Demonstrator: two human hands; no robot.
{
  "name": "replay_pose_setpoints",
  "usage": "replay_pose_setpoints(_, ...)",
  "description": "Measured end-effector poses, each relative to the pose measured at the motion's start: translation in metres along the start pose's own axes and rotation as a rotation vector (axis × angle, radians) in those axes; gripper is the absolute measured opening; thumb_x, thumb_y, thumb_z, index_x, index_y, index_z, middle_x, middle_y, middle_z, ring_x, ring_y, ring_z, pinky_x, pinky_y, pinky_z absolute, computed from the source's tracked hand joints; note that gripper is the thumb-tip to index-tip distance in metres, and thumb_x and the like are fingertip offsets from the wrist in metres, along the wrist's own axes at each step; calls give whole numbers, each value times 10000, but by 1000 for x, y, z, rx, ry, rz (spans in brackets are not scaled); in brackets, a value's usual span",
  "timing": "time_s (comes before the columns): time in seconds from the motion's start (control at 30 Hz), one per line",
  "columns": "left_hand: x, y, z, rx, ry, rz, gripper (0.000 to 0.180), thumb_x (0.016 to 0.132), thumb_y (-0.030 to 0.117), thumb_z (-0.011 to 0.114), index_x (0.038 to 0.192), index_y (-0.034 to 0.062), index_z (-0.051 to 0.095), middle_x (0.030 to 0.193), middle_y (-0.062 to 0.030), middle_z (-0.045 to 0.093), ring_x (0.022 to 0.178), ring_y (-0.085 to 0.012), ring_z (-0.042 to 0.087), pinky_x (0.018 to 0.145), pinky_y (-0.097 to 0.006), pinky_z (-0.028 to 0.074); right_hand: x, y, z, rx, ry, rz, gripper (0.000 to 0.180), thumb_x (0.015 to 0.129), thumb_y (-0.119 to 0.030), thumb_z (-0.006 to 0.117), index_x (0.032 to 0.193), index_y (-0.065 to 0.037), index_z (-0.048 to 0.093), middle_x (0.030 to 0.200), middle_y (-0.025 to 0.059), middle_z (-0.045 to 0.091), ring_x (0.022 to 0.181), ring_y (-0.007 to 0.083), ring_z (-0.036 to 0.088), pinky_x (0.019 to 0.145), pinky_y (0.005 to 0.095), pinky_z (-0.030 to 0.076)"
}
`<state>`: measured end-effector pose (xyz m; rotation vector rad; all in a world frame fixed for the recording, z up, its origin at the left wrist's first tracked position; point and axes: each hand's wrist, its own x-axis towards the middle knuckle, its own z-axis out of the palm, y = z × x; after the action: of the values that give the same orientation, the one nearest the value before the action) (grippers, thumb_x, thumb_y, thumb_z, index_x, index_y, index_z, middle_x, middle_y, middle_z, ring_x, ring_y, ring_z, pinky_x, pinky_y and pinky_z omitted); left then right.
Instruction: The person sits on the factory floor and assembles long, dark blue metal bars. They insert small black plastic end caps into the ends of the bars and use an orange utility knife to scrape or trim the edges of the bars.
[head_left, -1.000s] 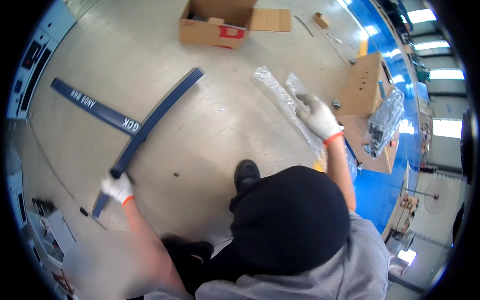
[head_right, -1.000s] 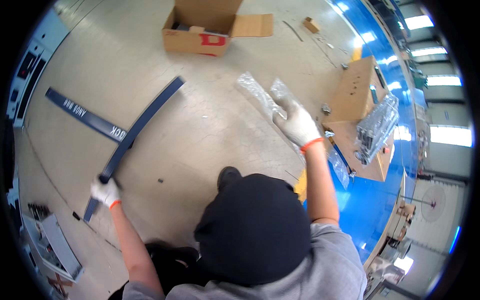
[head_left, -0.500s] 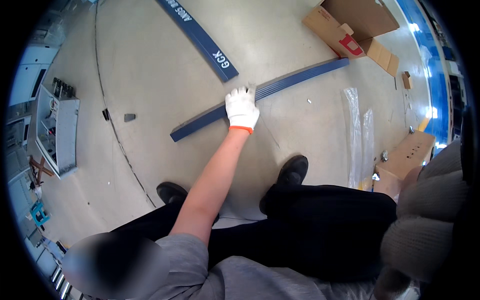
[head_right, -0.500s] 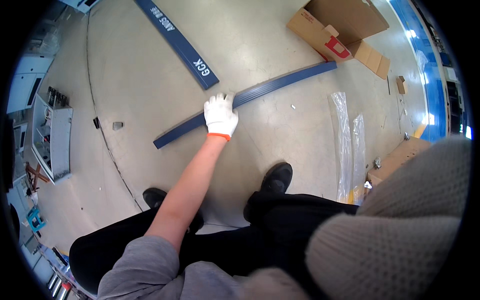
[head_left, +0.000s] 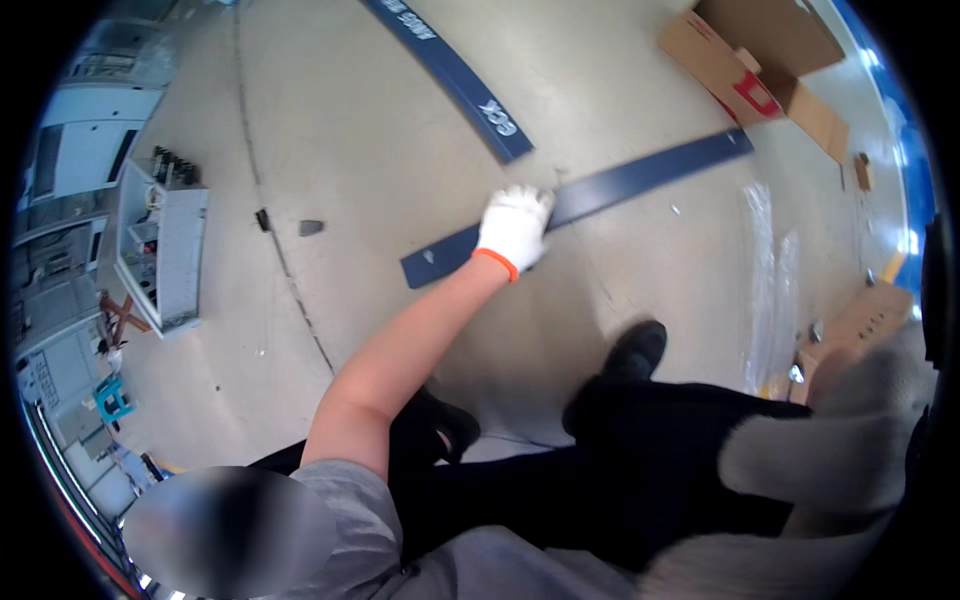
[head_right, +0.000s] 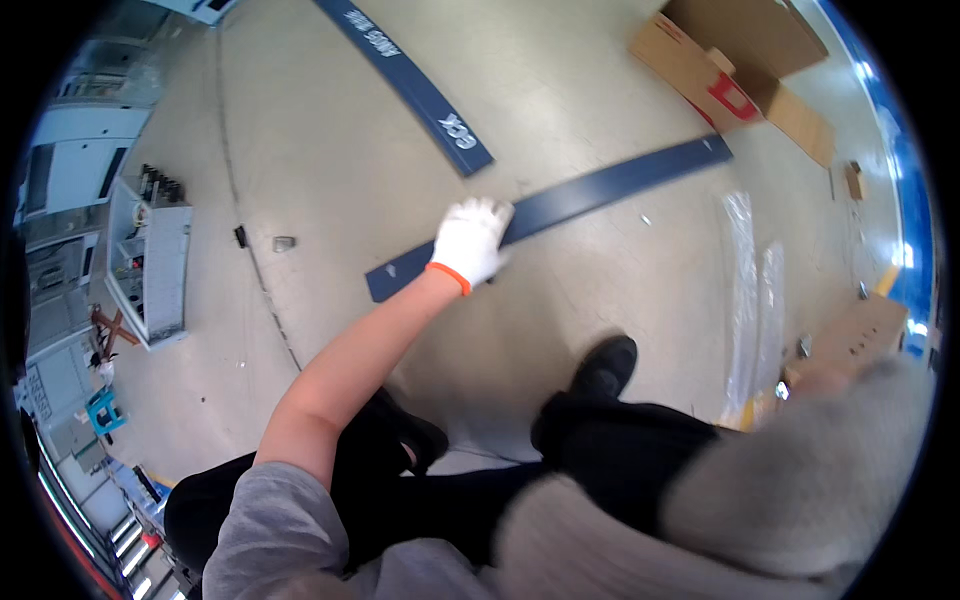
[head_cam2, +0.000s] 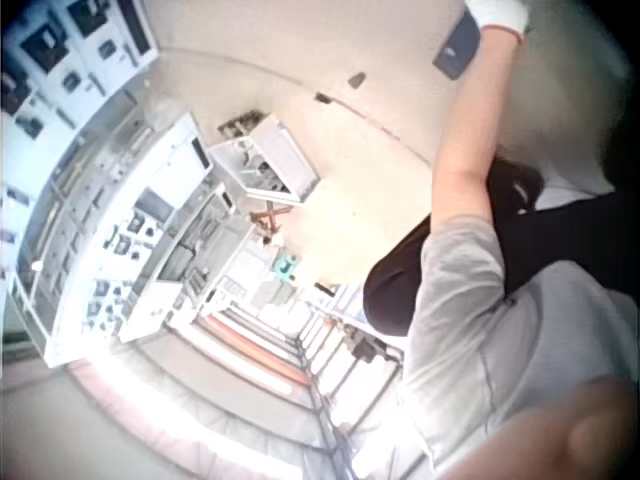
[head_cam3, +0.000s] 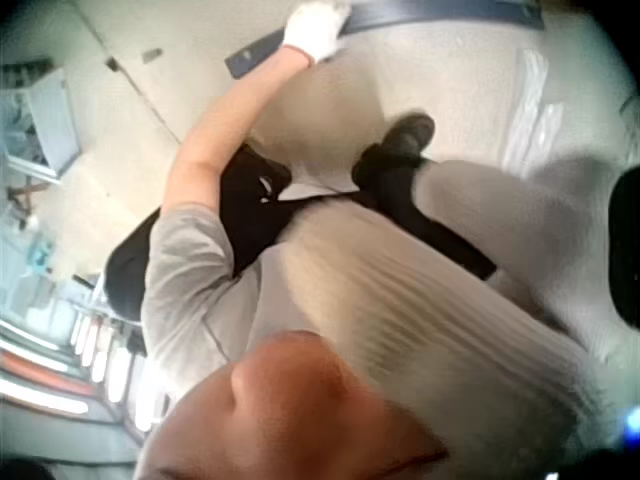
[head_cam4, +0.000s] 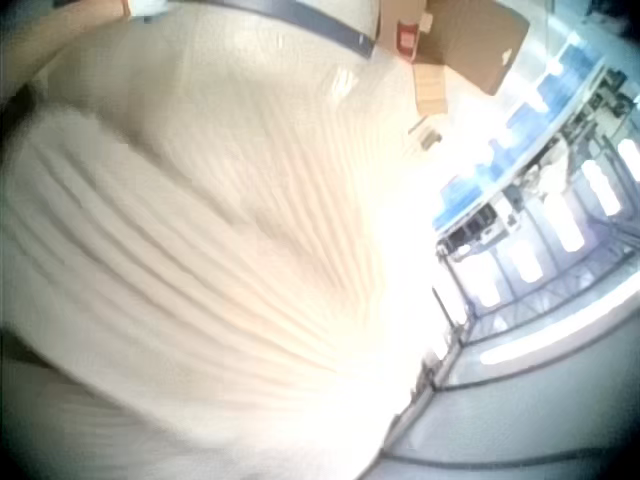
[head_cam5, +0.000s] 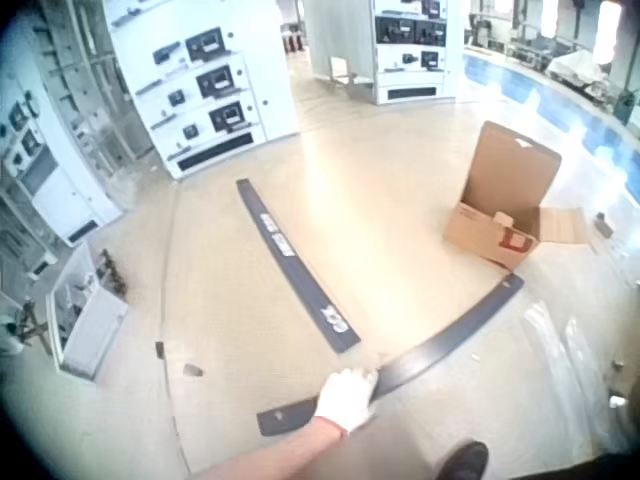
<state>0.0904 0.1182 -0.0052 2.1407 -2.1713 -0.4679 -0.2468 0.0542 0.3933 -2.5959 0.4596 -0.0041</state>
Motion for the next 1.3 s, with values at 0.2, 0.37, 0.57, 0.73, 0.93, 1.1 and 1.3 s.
replay_pose_setpoints(0.2,-14,-74,-45,64,-8,-72,331,917,361,681,1023,61,772,1063,-174,751,1048,-358,713,915,-480,568,34,25,-2,60,110,-24,234,891,-30,652,1112,-54,726,1078,110,718,934,226,675,815,377,540)
replay_pose_setpoints(0.37,-66,-215,-86,291,-231,-432,299,808,158,675,1064,58,793,1183,-196,751,1131,-371,732,983,-474,608,133,70,54,288,151,38,241,892,-17,638,1115,-50,723,1090,108,716,949,224,671,827,371,539)
replay_pose_setpoints(0.57,-142,-294,-79,101,-416,-745,591,876,86,640,1461,81,553,1568,-220,486,1324,-450,606,1102,-487,547,162,169,218,-6,-57,116,455,833,-107,748,1278,-48,677,1232,195,668,1211,407,635,1073,470,516)
replay_pose_setpoints(0.73,-197,-285,-24,-160,-248,-651,317,923,151,674,1217,36,638,1340,-264,630,1228,-483,629,1008,-511,555,184,175,299,-107,-103,54,845,767,-231,849,1536,-107,523,1557,180,508,1460,406,465,1211,540,379)
replay_pose_setpoints(0.93,-182,-243,-22,171,138,-728,306,919,234,672,1172,63,673,1267,-214,660,1159,-427,659,961,-513,561,195,191,329,-174,-119,44,831,764,-301,878,1511,-128,559,1502,158,550,1431,373,492,1207,530,374)
replay_pose_setpoints(1.1,-217,-280,-11,7,245,-901,386,910,226,675,1278,109,698,1283,-226,633,1156,-421,655,998,-505,557,206,197,329,-183,-174,-18,672,769,-301,874,1355,-82,627,1370,166,630,1284,372,613,1090,500,497)
replay_pose_setpoints(1.3,-189,-265,-8,-237,193,-897,426,888,253,727,1235,11,678,1209,-227,662,1108,-424,668,976,-501,550,174,183,316,-184,-343,185,625,767,-406,863,1212,-39,622,1140,215,722,988,404,748,859,496,618)
